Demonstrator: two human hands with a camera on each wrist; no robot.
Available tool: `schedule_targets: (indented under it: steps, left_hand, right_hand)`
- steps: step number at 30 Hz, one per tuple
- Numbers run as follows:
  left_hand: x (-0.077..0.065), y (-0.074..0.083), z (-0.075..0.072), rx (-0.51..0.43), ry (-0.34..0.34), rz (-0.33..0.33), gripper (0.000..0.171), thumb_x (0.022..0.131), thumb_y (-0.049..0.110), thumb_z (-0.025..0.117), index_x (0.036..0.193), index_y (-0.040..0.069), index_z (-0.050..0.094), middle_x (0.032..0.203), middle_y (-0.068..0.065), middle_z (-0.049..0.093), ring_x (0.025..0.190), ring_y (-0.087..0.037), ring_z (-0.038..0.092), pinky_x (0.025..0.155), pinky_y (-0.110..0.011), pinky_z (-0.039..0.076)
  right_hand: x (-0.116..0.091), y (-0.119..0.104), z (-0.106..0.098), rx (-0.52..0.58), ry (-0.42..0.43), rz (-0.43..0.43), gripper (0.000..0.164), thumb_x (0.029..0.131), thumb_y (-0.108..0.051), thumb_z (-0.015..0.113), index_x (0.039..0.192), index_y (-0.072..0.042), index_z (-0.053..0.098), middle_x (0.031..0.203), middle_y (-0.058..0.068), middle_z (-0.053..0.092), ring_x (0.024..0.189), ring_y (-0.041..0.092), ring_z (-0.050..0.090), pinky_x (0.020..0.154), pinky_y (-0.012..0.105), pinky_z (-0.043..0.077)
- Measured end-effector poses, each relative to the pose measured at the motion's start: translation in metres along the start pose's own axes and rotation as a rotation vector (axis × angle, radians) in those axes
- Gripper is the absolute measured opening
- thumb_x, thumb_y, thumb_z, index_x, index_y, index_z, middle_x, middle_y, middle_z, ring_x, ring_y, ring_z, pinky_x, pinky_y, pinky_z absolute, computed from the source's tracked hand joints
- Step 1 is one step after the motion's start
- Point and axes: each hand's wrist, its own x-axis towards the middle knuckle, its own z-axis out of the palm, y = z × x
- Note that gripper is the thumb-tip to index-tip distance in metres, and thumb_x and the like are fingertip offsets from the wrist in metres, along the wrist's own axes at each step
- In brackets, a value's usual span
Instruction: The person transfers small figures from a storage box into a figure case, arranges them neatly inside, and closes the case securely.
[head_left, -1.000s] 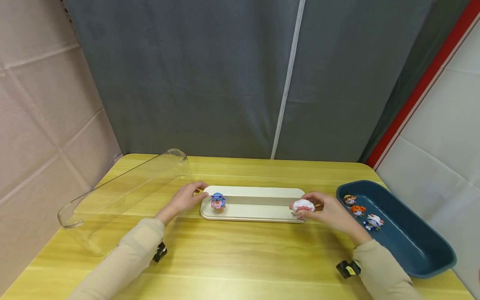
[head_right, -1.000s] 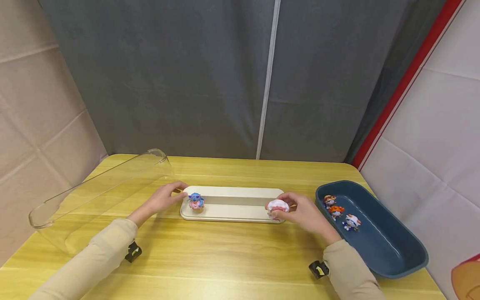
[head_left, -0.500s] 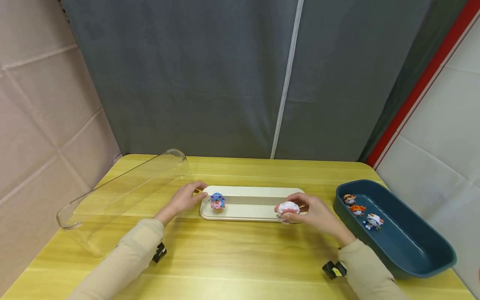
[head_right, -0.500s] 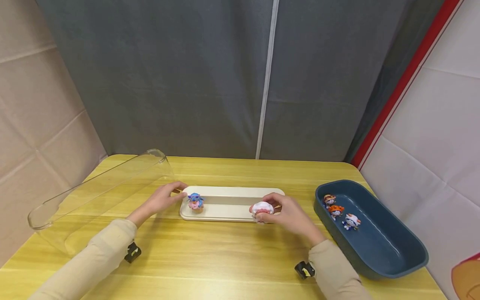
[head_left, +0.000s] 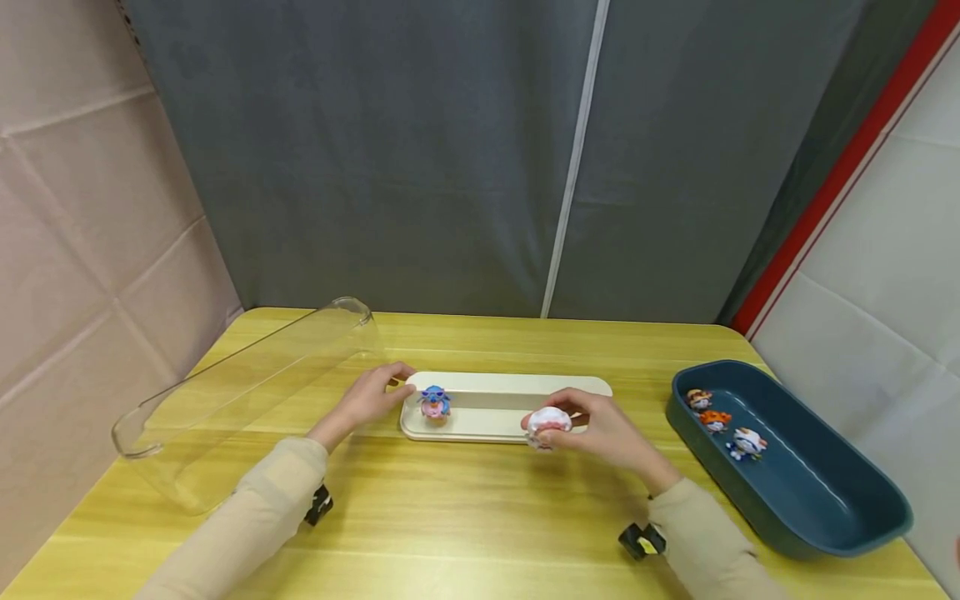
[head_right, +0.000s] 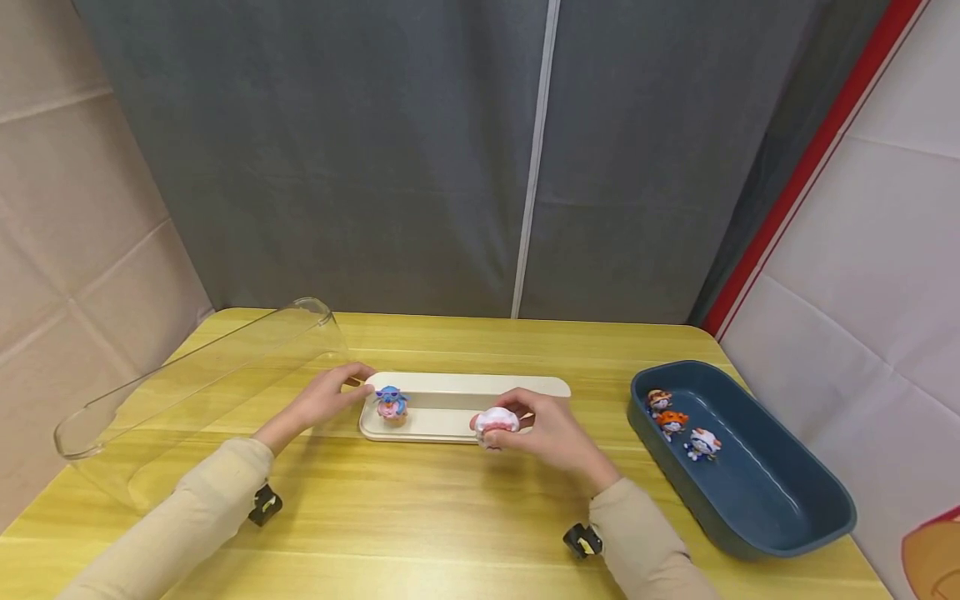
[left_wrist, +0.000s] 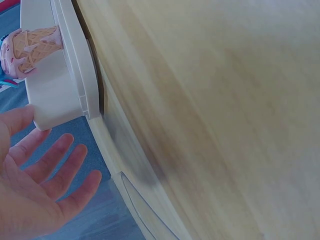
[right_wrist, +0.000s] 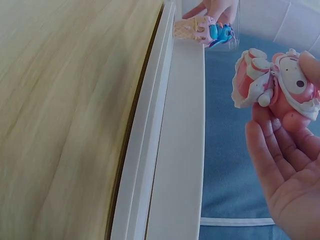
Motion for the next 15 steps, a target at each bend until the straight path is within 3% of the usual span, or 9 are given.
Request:
schedule_targets:
  steps: [6, 15]
  left_hand:
    - [0.000, -0.001, 0.000, 0.002, 0.000, -0.001, 0.026, 0.087, 0.021, 0.056, 0.109, 0.006, 0.058, 0.106, -0.011, 0.058, 0.097, -0.028, 0.053, 0.082, -0.043, 0.042]
    - [0.000, -0.001, 0.000, -0.005, -0.009, -0.013, 0.027, 0.088, 0.022, 0.056, 0.109, 0.006, 0.058, 0.107, -0.010, 0.058, 0.098, -0.028, 0.052, 0.083, -0.043, 0.042]
  right_hand:
    - [0.008, 0.023, 0.011, -0.010, 0.009, 0.000, 0.033, 0.074, -0.025, 0.072, 0.101, -0.010, 0.060, 0.091, -0.002, 0.059, 0.078, 0.015, 0.055, 0.067, 0.029, 0.049]
    - [0.022, 0.029, 0.021, -0.004, 0.020, 0.038, 0.036, 0.071, -0.034, 0.072, 0.099, -0.016, 0.060, 0.088, -0.004, 0.059, 0.077, 0.013, 0.056, 0.068, 0.032, 0.049]
